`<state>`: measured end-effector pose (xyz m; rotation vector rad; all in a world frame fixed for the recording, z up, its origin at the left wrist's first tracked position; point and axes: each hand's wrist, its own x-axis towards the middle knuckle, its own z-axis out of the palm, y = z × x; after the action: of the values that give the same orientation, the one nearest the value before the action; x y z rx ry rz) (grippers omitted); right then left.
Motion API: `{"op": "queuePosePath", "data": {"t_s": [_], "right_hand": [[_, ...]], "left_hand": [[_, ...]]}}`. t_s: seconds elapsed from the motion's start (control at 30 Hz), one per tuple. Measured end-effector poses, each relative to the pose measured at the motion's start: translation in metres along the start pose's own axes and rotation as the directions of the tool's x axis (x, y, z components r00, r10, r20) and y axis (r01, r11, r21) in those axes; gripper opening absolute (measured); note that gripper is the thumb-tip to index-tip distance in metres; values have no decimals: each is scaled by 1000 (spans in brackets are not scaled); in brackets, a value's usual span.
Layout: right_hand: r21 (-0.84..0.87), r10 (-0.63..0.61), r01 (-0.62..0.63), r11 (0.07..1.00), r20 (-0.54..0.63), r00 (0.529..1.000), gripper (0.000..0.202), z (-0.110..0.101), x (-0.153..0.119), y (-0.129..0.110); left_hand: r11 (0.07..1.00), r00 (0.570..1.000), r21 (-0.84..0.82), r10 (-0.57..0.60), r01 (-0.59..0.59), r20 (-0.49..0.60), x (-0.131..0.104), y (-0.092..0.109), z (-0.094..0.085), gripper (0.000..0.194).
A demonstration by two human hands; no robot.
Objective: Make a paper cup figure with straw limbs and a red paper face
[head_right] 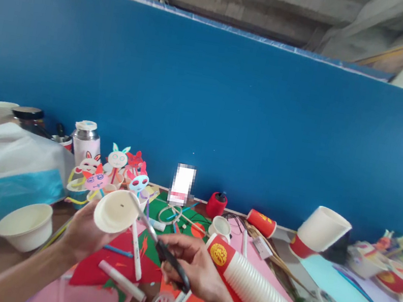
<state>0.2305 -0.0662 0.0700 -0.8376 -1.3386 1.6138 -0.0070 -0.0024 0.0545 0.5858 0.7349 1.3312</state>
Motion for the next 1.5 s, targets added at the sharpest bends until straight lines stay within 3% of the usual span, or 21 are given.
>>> {"op": "queuePosePath", "data": {"t_s": [0.13, 0.2, 0.33, 0.47, 0.57, 0.83, 1.07, 1.23, 1.33, 1.5], "right_hand": [[-183, 143, -147, 972, -32, 989, 35, 13, -8, -12], [-232, 194, -207, 951, -76, 978, 35, 21, -9, -13], [-359, 210, -243, 901, -130, 969, 35, 37, -8, -10], [-550, 109, -188, 813, -175, 979, 34, 50, -10, -8], [-637, 57, -168, 753, -192, 980, 35, 54, -12, -10], [-621, 112, -212, 755, -197, 974, 37, 51, -8, -8], [-601, 104, -190, 776, -176, 979, 33, 48, -5, -3], [-613, 109, -200, 764, -183, 977, 33, 47, -1, 1], [-713, 52, -178, 679, -196, 979, 32, 49, 0, 4], [-943, -156, -108, 315, -164, 974, 26, 57, -4, 12]], "left_hand": [[990, 980, -123, -46, 70, 192, 3, -1, -2, 47], [989, 971, -132, -35, 68, 235, 3, -1, -2, 51], [997, 987, -73, -26, 38, 162, 1, -5, 0, 34], [998, 994, 67, -18, 11, 109, 3, -13, -1, 22], [997, 994, 77, -33, 25, 105, 4, -16, -2, 21], [995, 986, 59, -94, 86, 141, 1, -17, 0, 23], [993, 979, 88, -88, 73, 182, 0, -22, 1, 21], [987, 992, 146, -83, 68, 97, 5, -27, -6, 29], [982, 990, 163, -106, 91, 90, 9, -30, -10, 37], [963, 993, 270, -55, 24, 108, 7, -34, -11, 38]]}}
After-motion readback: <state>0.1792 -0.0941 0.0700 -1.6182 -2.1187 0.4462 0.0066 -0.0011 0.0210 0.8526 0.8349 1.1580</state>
